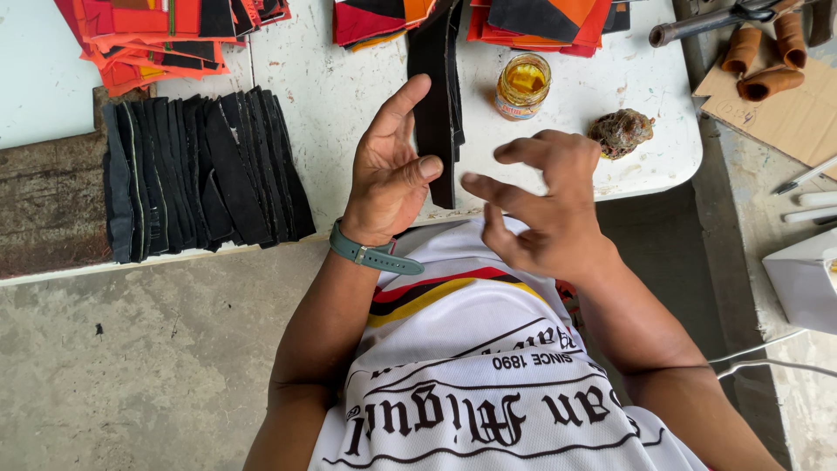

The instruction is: The person picks up black rubber strips one at a time, dips a finger into a jar of yellowish adhesive, and rubs the adhesive along the strip edges, then sets the treated strip on a growing stack on the table. They repeat this coating cycle for successive strips throughout the episode.

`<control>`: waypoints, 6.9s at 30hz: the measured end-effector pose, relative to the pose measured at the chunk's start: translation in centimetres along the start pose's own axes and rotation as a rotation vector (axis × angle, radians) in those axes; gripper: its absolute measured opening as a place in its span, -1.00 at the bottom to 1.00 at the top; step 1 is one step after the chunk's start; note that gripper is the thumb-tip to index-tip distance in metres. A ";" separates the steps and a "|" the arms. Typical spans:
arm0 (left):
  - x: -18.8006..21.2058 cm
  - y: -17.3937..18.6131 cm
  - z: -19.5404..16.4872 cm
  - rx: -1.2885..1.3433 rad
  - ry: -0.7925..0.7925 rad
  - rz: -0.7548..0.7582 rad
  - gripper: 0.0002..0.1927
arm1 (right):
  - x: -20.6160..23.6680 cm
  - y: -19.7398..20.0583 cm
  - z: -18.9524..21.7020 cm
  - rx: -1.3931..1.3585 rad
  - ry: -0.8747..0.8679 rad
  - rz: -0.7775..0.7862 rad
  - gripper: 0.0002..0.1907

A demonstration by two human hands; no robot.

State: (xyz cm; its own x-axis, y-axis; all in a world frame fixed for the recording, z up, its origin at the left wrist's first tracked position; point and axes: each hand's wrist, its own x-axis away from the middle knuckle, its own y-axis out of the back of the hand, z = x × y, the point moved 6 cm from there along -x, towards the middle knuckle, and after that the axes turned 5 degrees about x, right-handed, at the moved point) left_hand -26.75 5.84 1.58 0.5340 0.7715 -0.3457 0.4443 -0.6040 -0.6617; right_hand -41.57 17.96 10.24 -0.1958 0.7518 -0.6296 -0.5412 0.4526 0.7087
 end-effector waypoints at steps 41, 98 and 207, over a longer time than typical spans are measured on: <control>1.4 1.6 -2.1 -0.057 -0.015 -0.024 -0.43 | -3.2 -5.7 -16.6 0.557 -0.136 0.448 -0.45; -0.5 -0.3 0.9 0.396 0.130 0.041 -0.22 | -4.0 -1.1 -11.0 0.363 -0.028 0.166 -0.67; 2.1 -2.1 2.1 0.287 0.287 0.089 -0.40 | -2.7 3.6 -4.3 0.234 -0.024 -0.096 -0.33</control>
State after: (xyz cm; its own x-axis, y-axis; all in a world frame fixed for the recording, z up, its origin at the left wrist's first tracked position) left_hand -28.06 9.20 0.87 0.7580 0.6075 -0.2374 0.1902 -0.5540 -0.8105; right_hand -46.53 15.52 13.07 -0.1315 0.7100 -0.6919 -0.3522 0.6189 0.7021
